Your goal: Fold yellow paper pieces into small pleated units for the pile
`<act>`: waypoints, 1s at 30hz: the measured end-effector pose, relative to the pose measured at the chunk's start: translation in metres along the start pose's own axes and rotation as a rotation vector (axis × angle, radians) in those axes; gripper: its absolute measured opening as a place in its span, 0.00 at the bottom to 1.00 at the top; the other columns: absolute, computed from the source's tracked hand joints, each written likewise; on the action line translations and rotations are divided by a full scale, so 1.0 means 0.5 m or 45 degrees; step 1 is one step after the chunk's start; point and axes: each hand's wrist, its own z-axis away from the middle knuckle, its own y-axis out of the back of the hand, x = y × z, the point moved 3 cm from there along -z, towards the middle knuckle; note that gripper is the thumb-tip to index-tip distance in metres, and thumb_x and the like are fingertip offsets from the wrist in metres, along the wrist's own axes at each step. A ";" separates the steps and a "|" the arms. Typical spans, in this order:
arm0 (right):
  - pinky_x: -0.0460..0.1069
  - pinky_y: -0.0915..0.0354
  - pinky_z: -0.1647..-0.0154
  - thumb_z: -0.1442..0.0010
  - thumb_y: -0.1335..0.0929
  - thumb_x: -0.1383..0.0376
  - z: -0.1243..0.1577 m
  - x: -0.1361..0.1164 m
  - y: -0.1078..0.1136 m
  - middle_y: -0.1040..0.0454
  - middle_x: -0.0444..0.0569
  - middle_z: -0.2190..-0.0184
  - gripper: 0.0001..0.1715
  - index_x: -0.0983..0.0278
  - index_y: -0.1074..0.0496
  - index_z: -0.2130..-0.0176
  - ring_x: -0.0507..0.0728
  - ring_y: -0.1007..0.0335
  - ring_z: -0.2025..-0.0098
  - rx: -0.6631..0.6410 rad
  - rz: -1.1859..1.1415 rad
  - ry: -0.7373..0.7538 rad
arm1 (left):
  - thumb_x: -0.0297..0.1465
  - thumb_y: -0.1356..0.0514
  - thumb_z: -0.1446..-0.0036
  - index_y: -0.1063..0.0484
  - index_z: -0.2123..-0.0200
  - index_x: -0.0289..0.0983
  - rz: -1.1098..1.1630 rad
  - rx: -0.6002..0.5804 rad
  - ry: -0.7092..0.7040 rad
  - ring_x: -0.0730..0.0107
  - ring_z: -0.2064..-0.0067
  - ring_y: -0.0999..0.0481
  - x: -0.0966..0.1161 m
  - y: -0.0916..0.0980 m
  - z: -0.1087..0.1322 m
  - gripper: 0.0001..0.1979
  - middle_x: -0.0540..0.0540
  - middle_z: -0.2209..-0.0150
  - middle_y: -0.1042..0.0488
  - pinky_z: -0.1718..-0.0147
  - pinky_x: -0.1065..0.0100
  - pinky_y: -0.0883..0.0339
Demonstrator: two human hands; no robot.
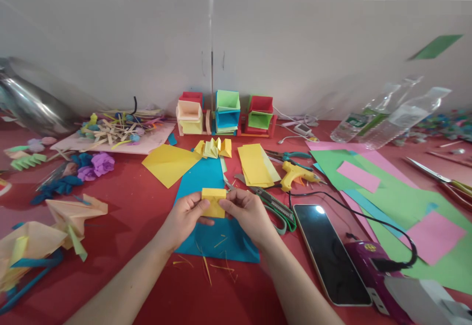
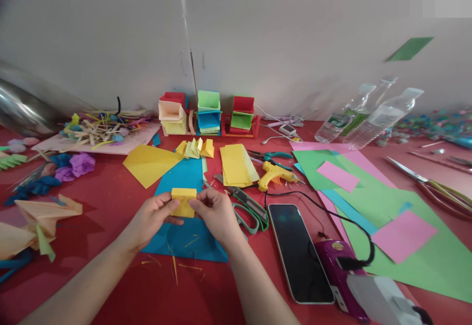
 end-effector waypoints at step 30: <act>0.49 0.36 0.61 0.42 0.38 0.61 -0.073 -0.072 0.035 0.28 0.52 0.59 0.17 0.65 0.31 0.55 0.56 0.32 0.62 0.391 0.969 0.380 | 0.45 0.39 0.53 0.27 0.63 0.34 0.186 0.306 0.082 0.64 0.69 0.25 -0.020 0.014 -0.009 0.21 0.45 0.70 0.24 0.74 0.69 0.32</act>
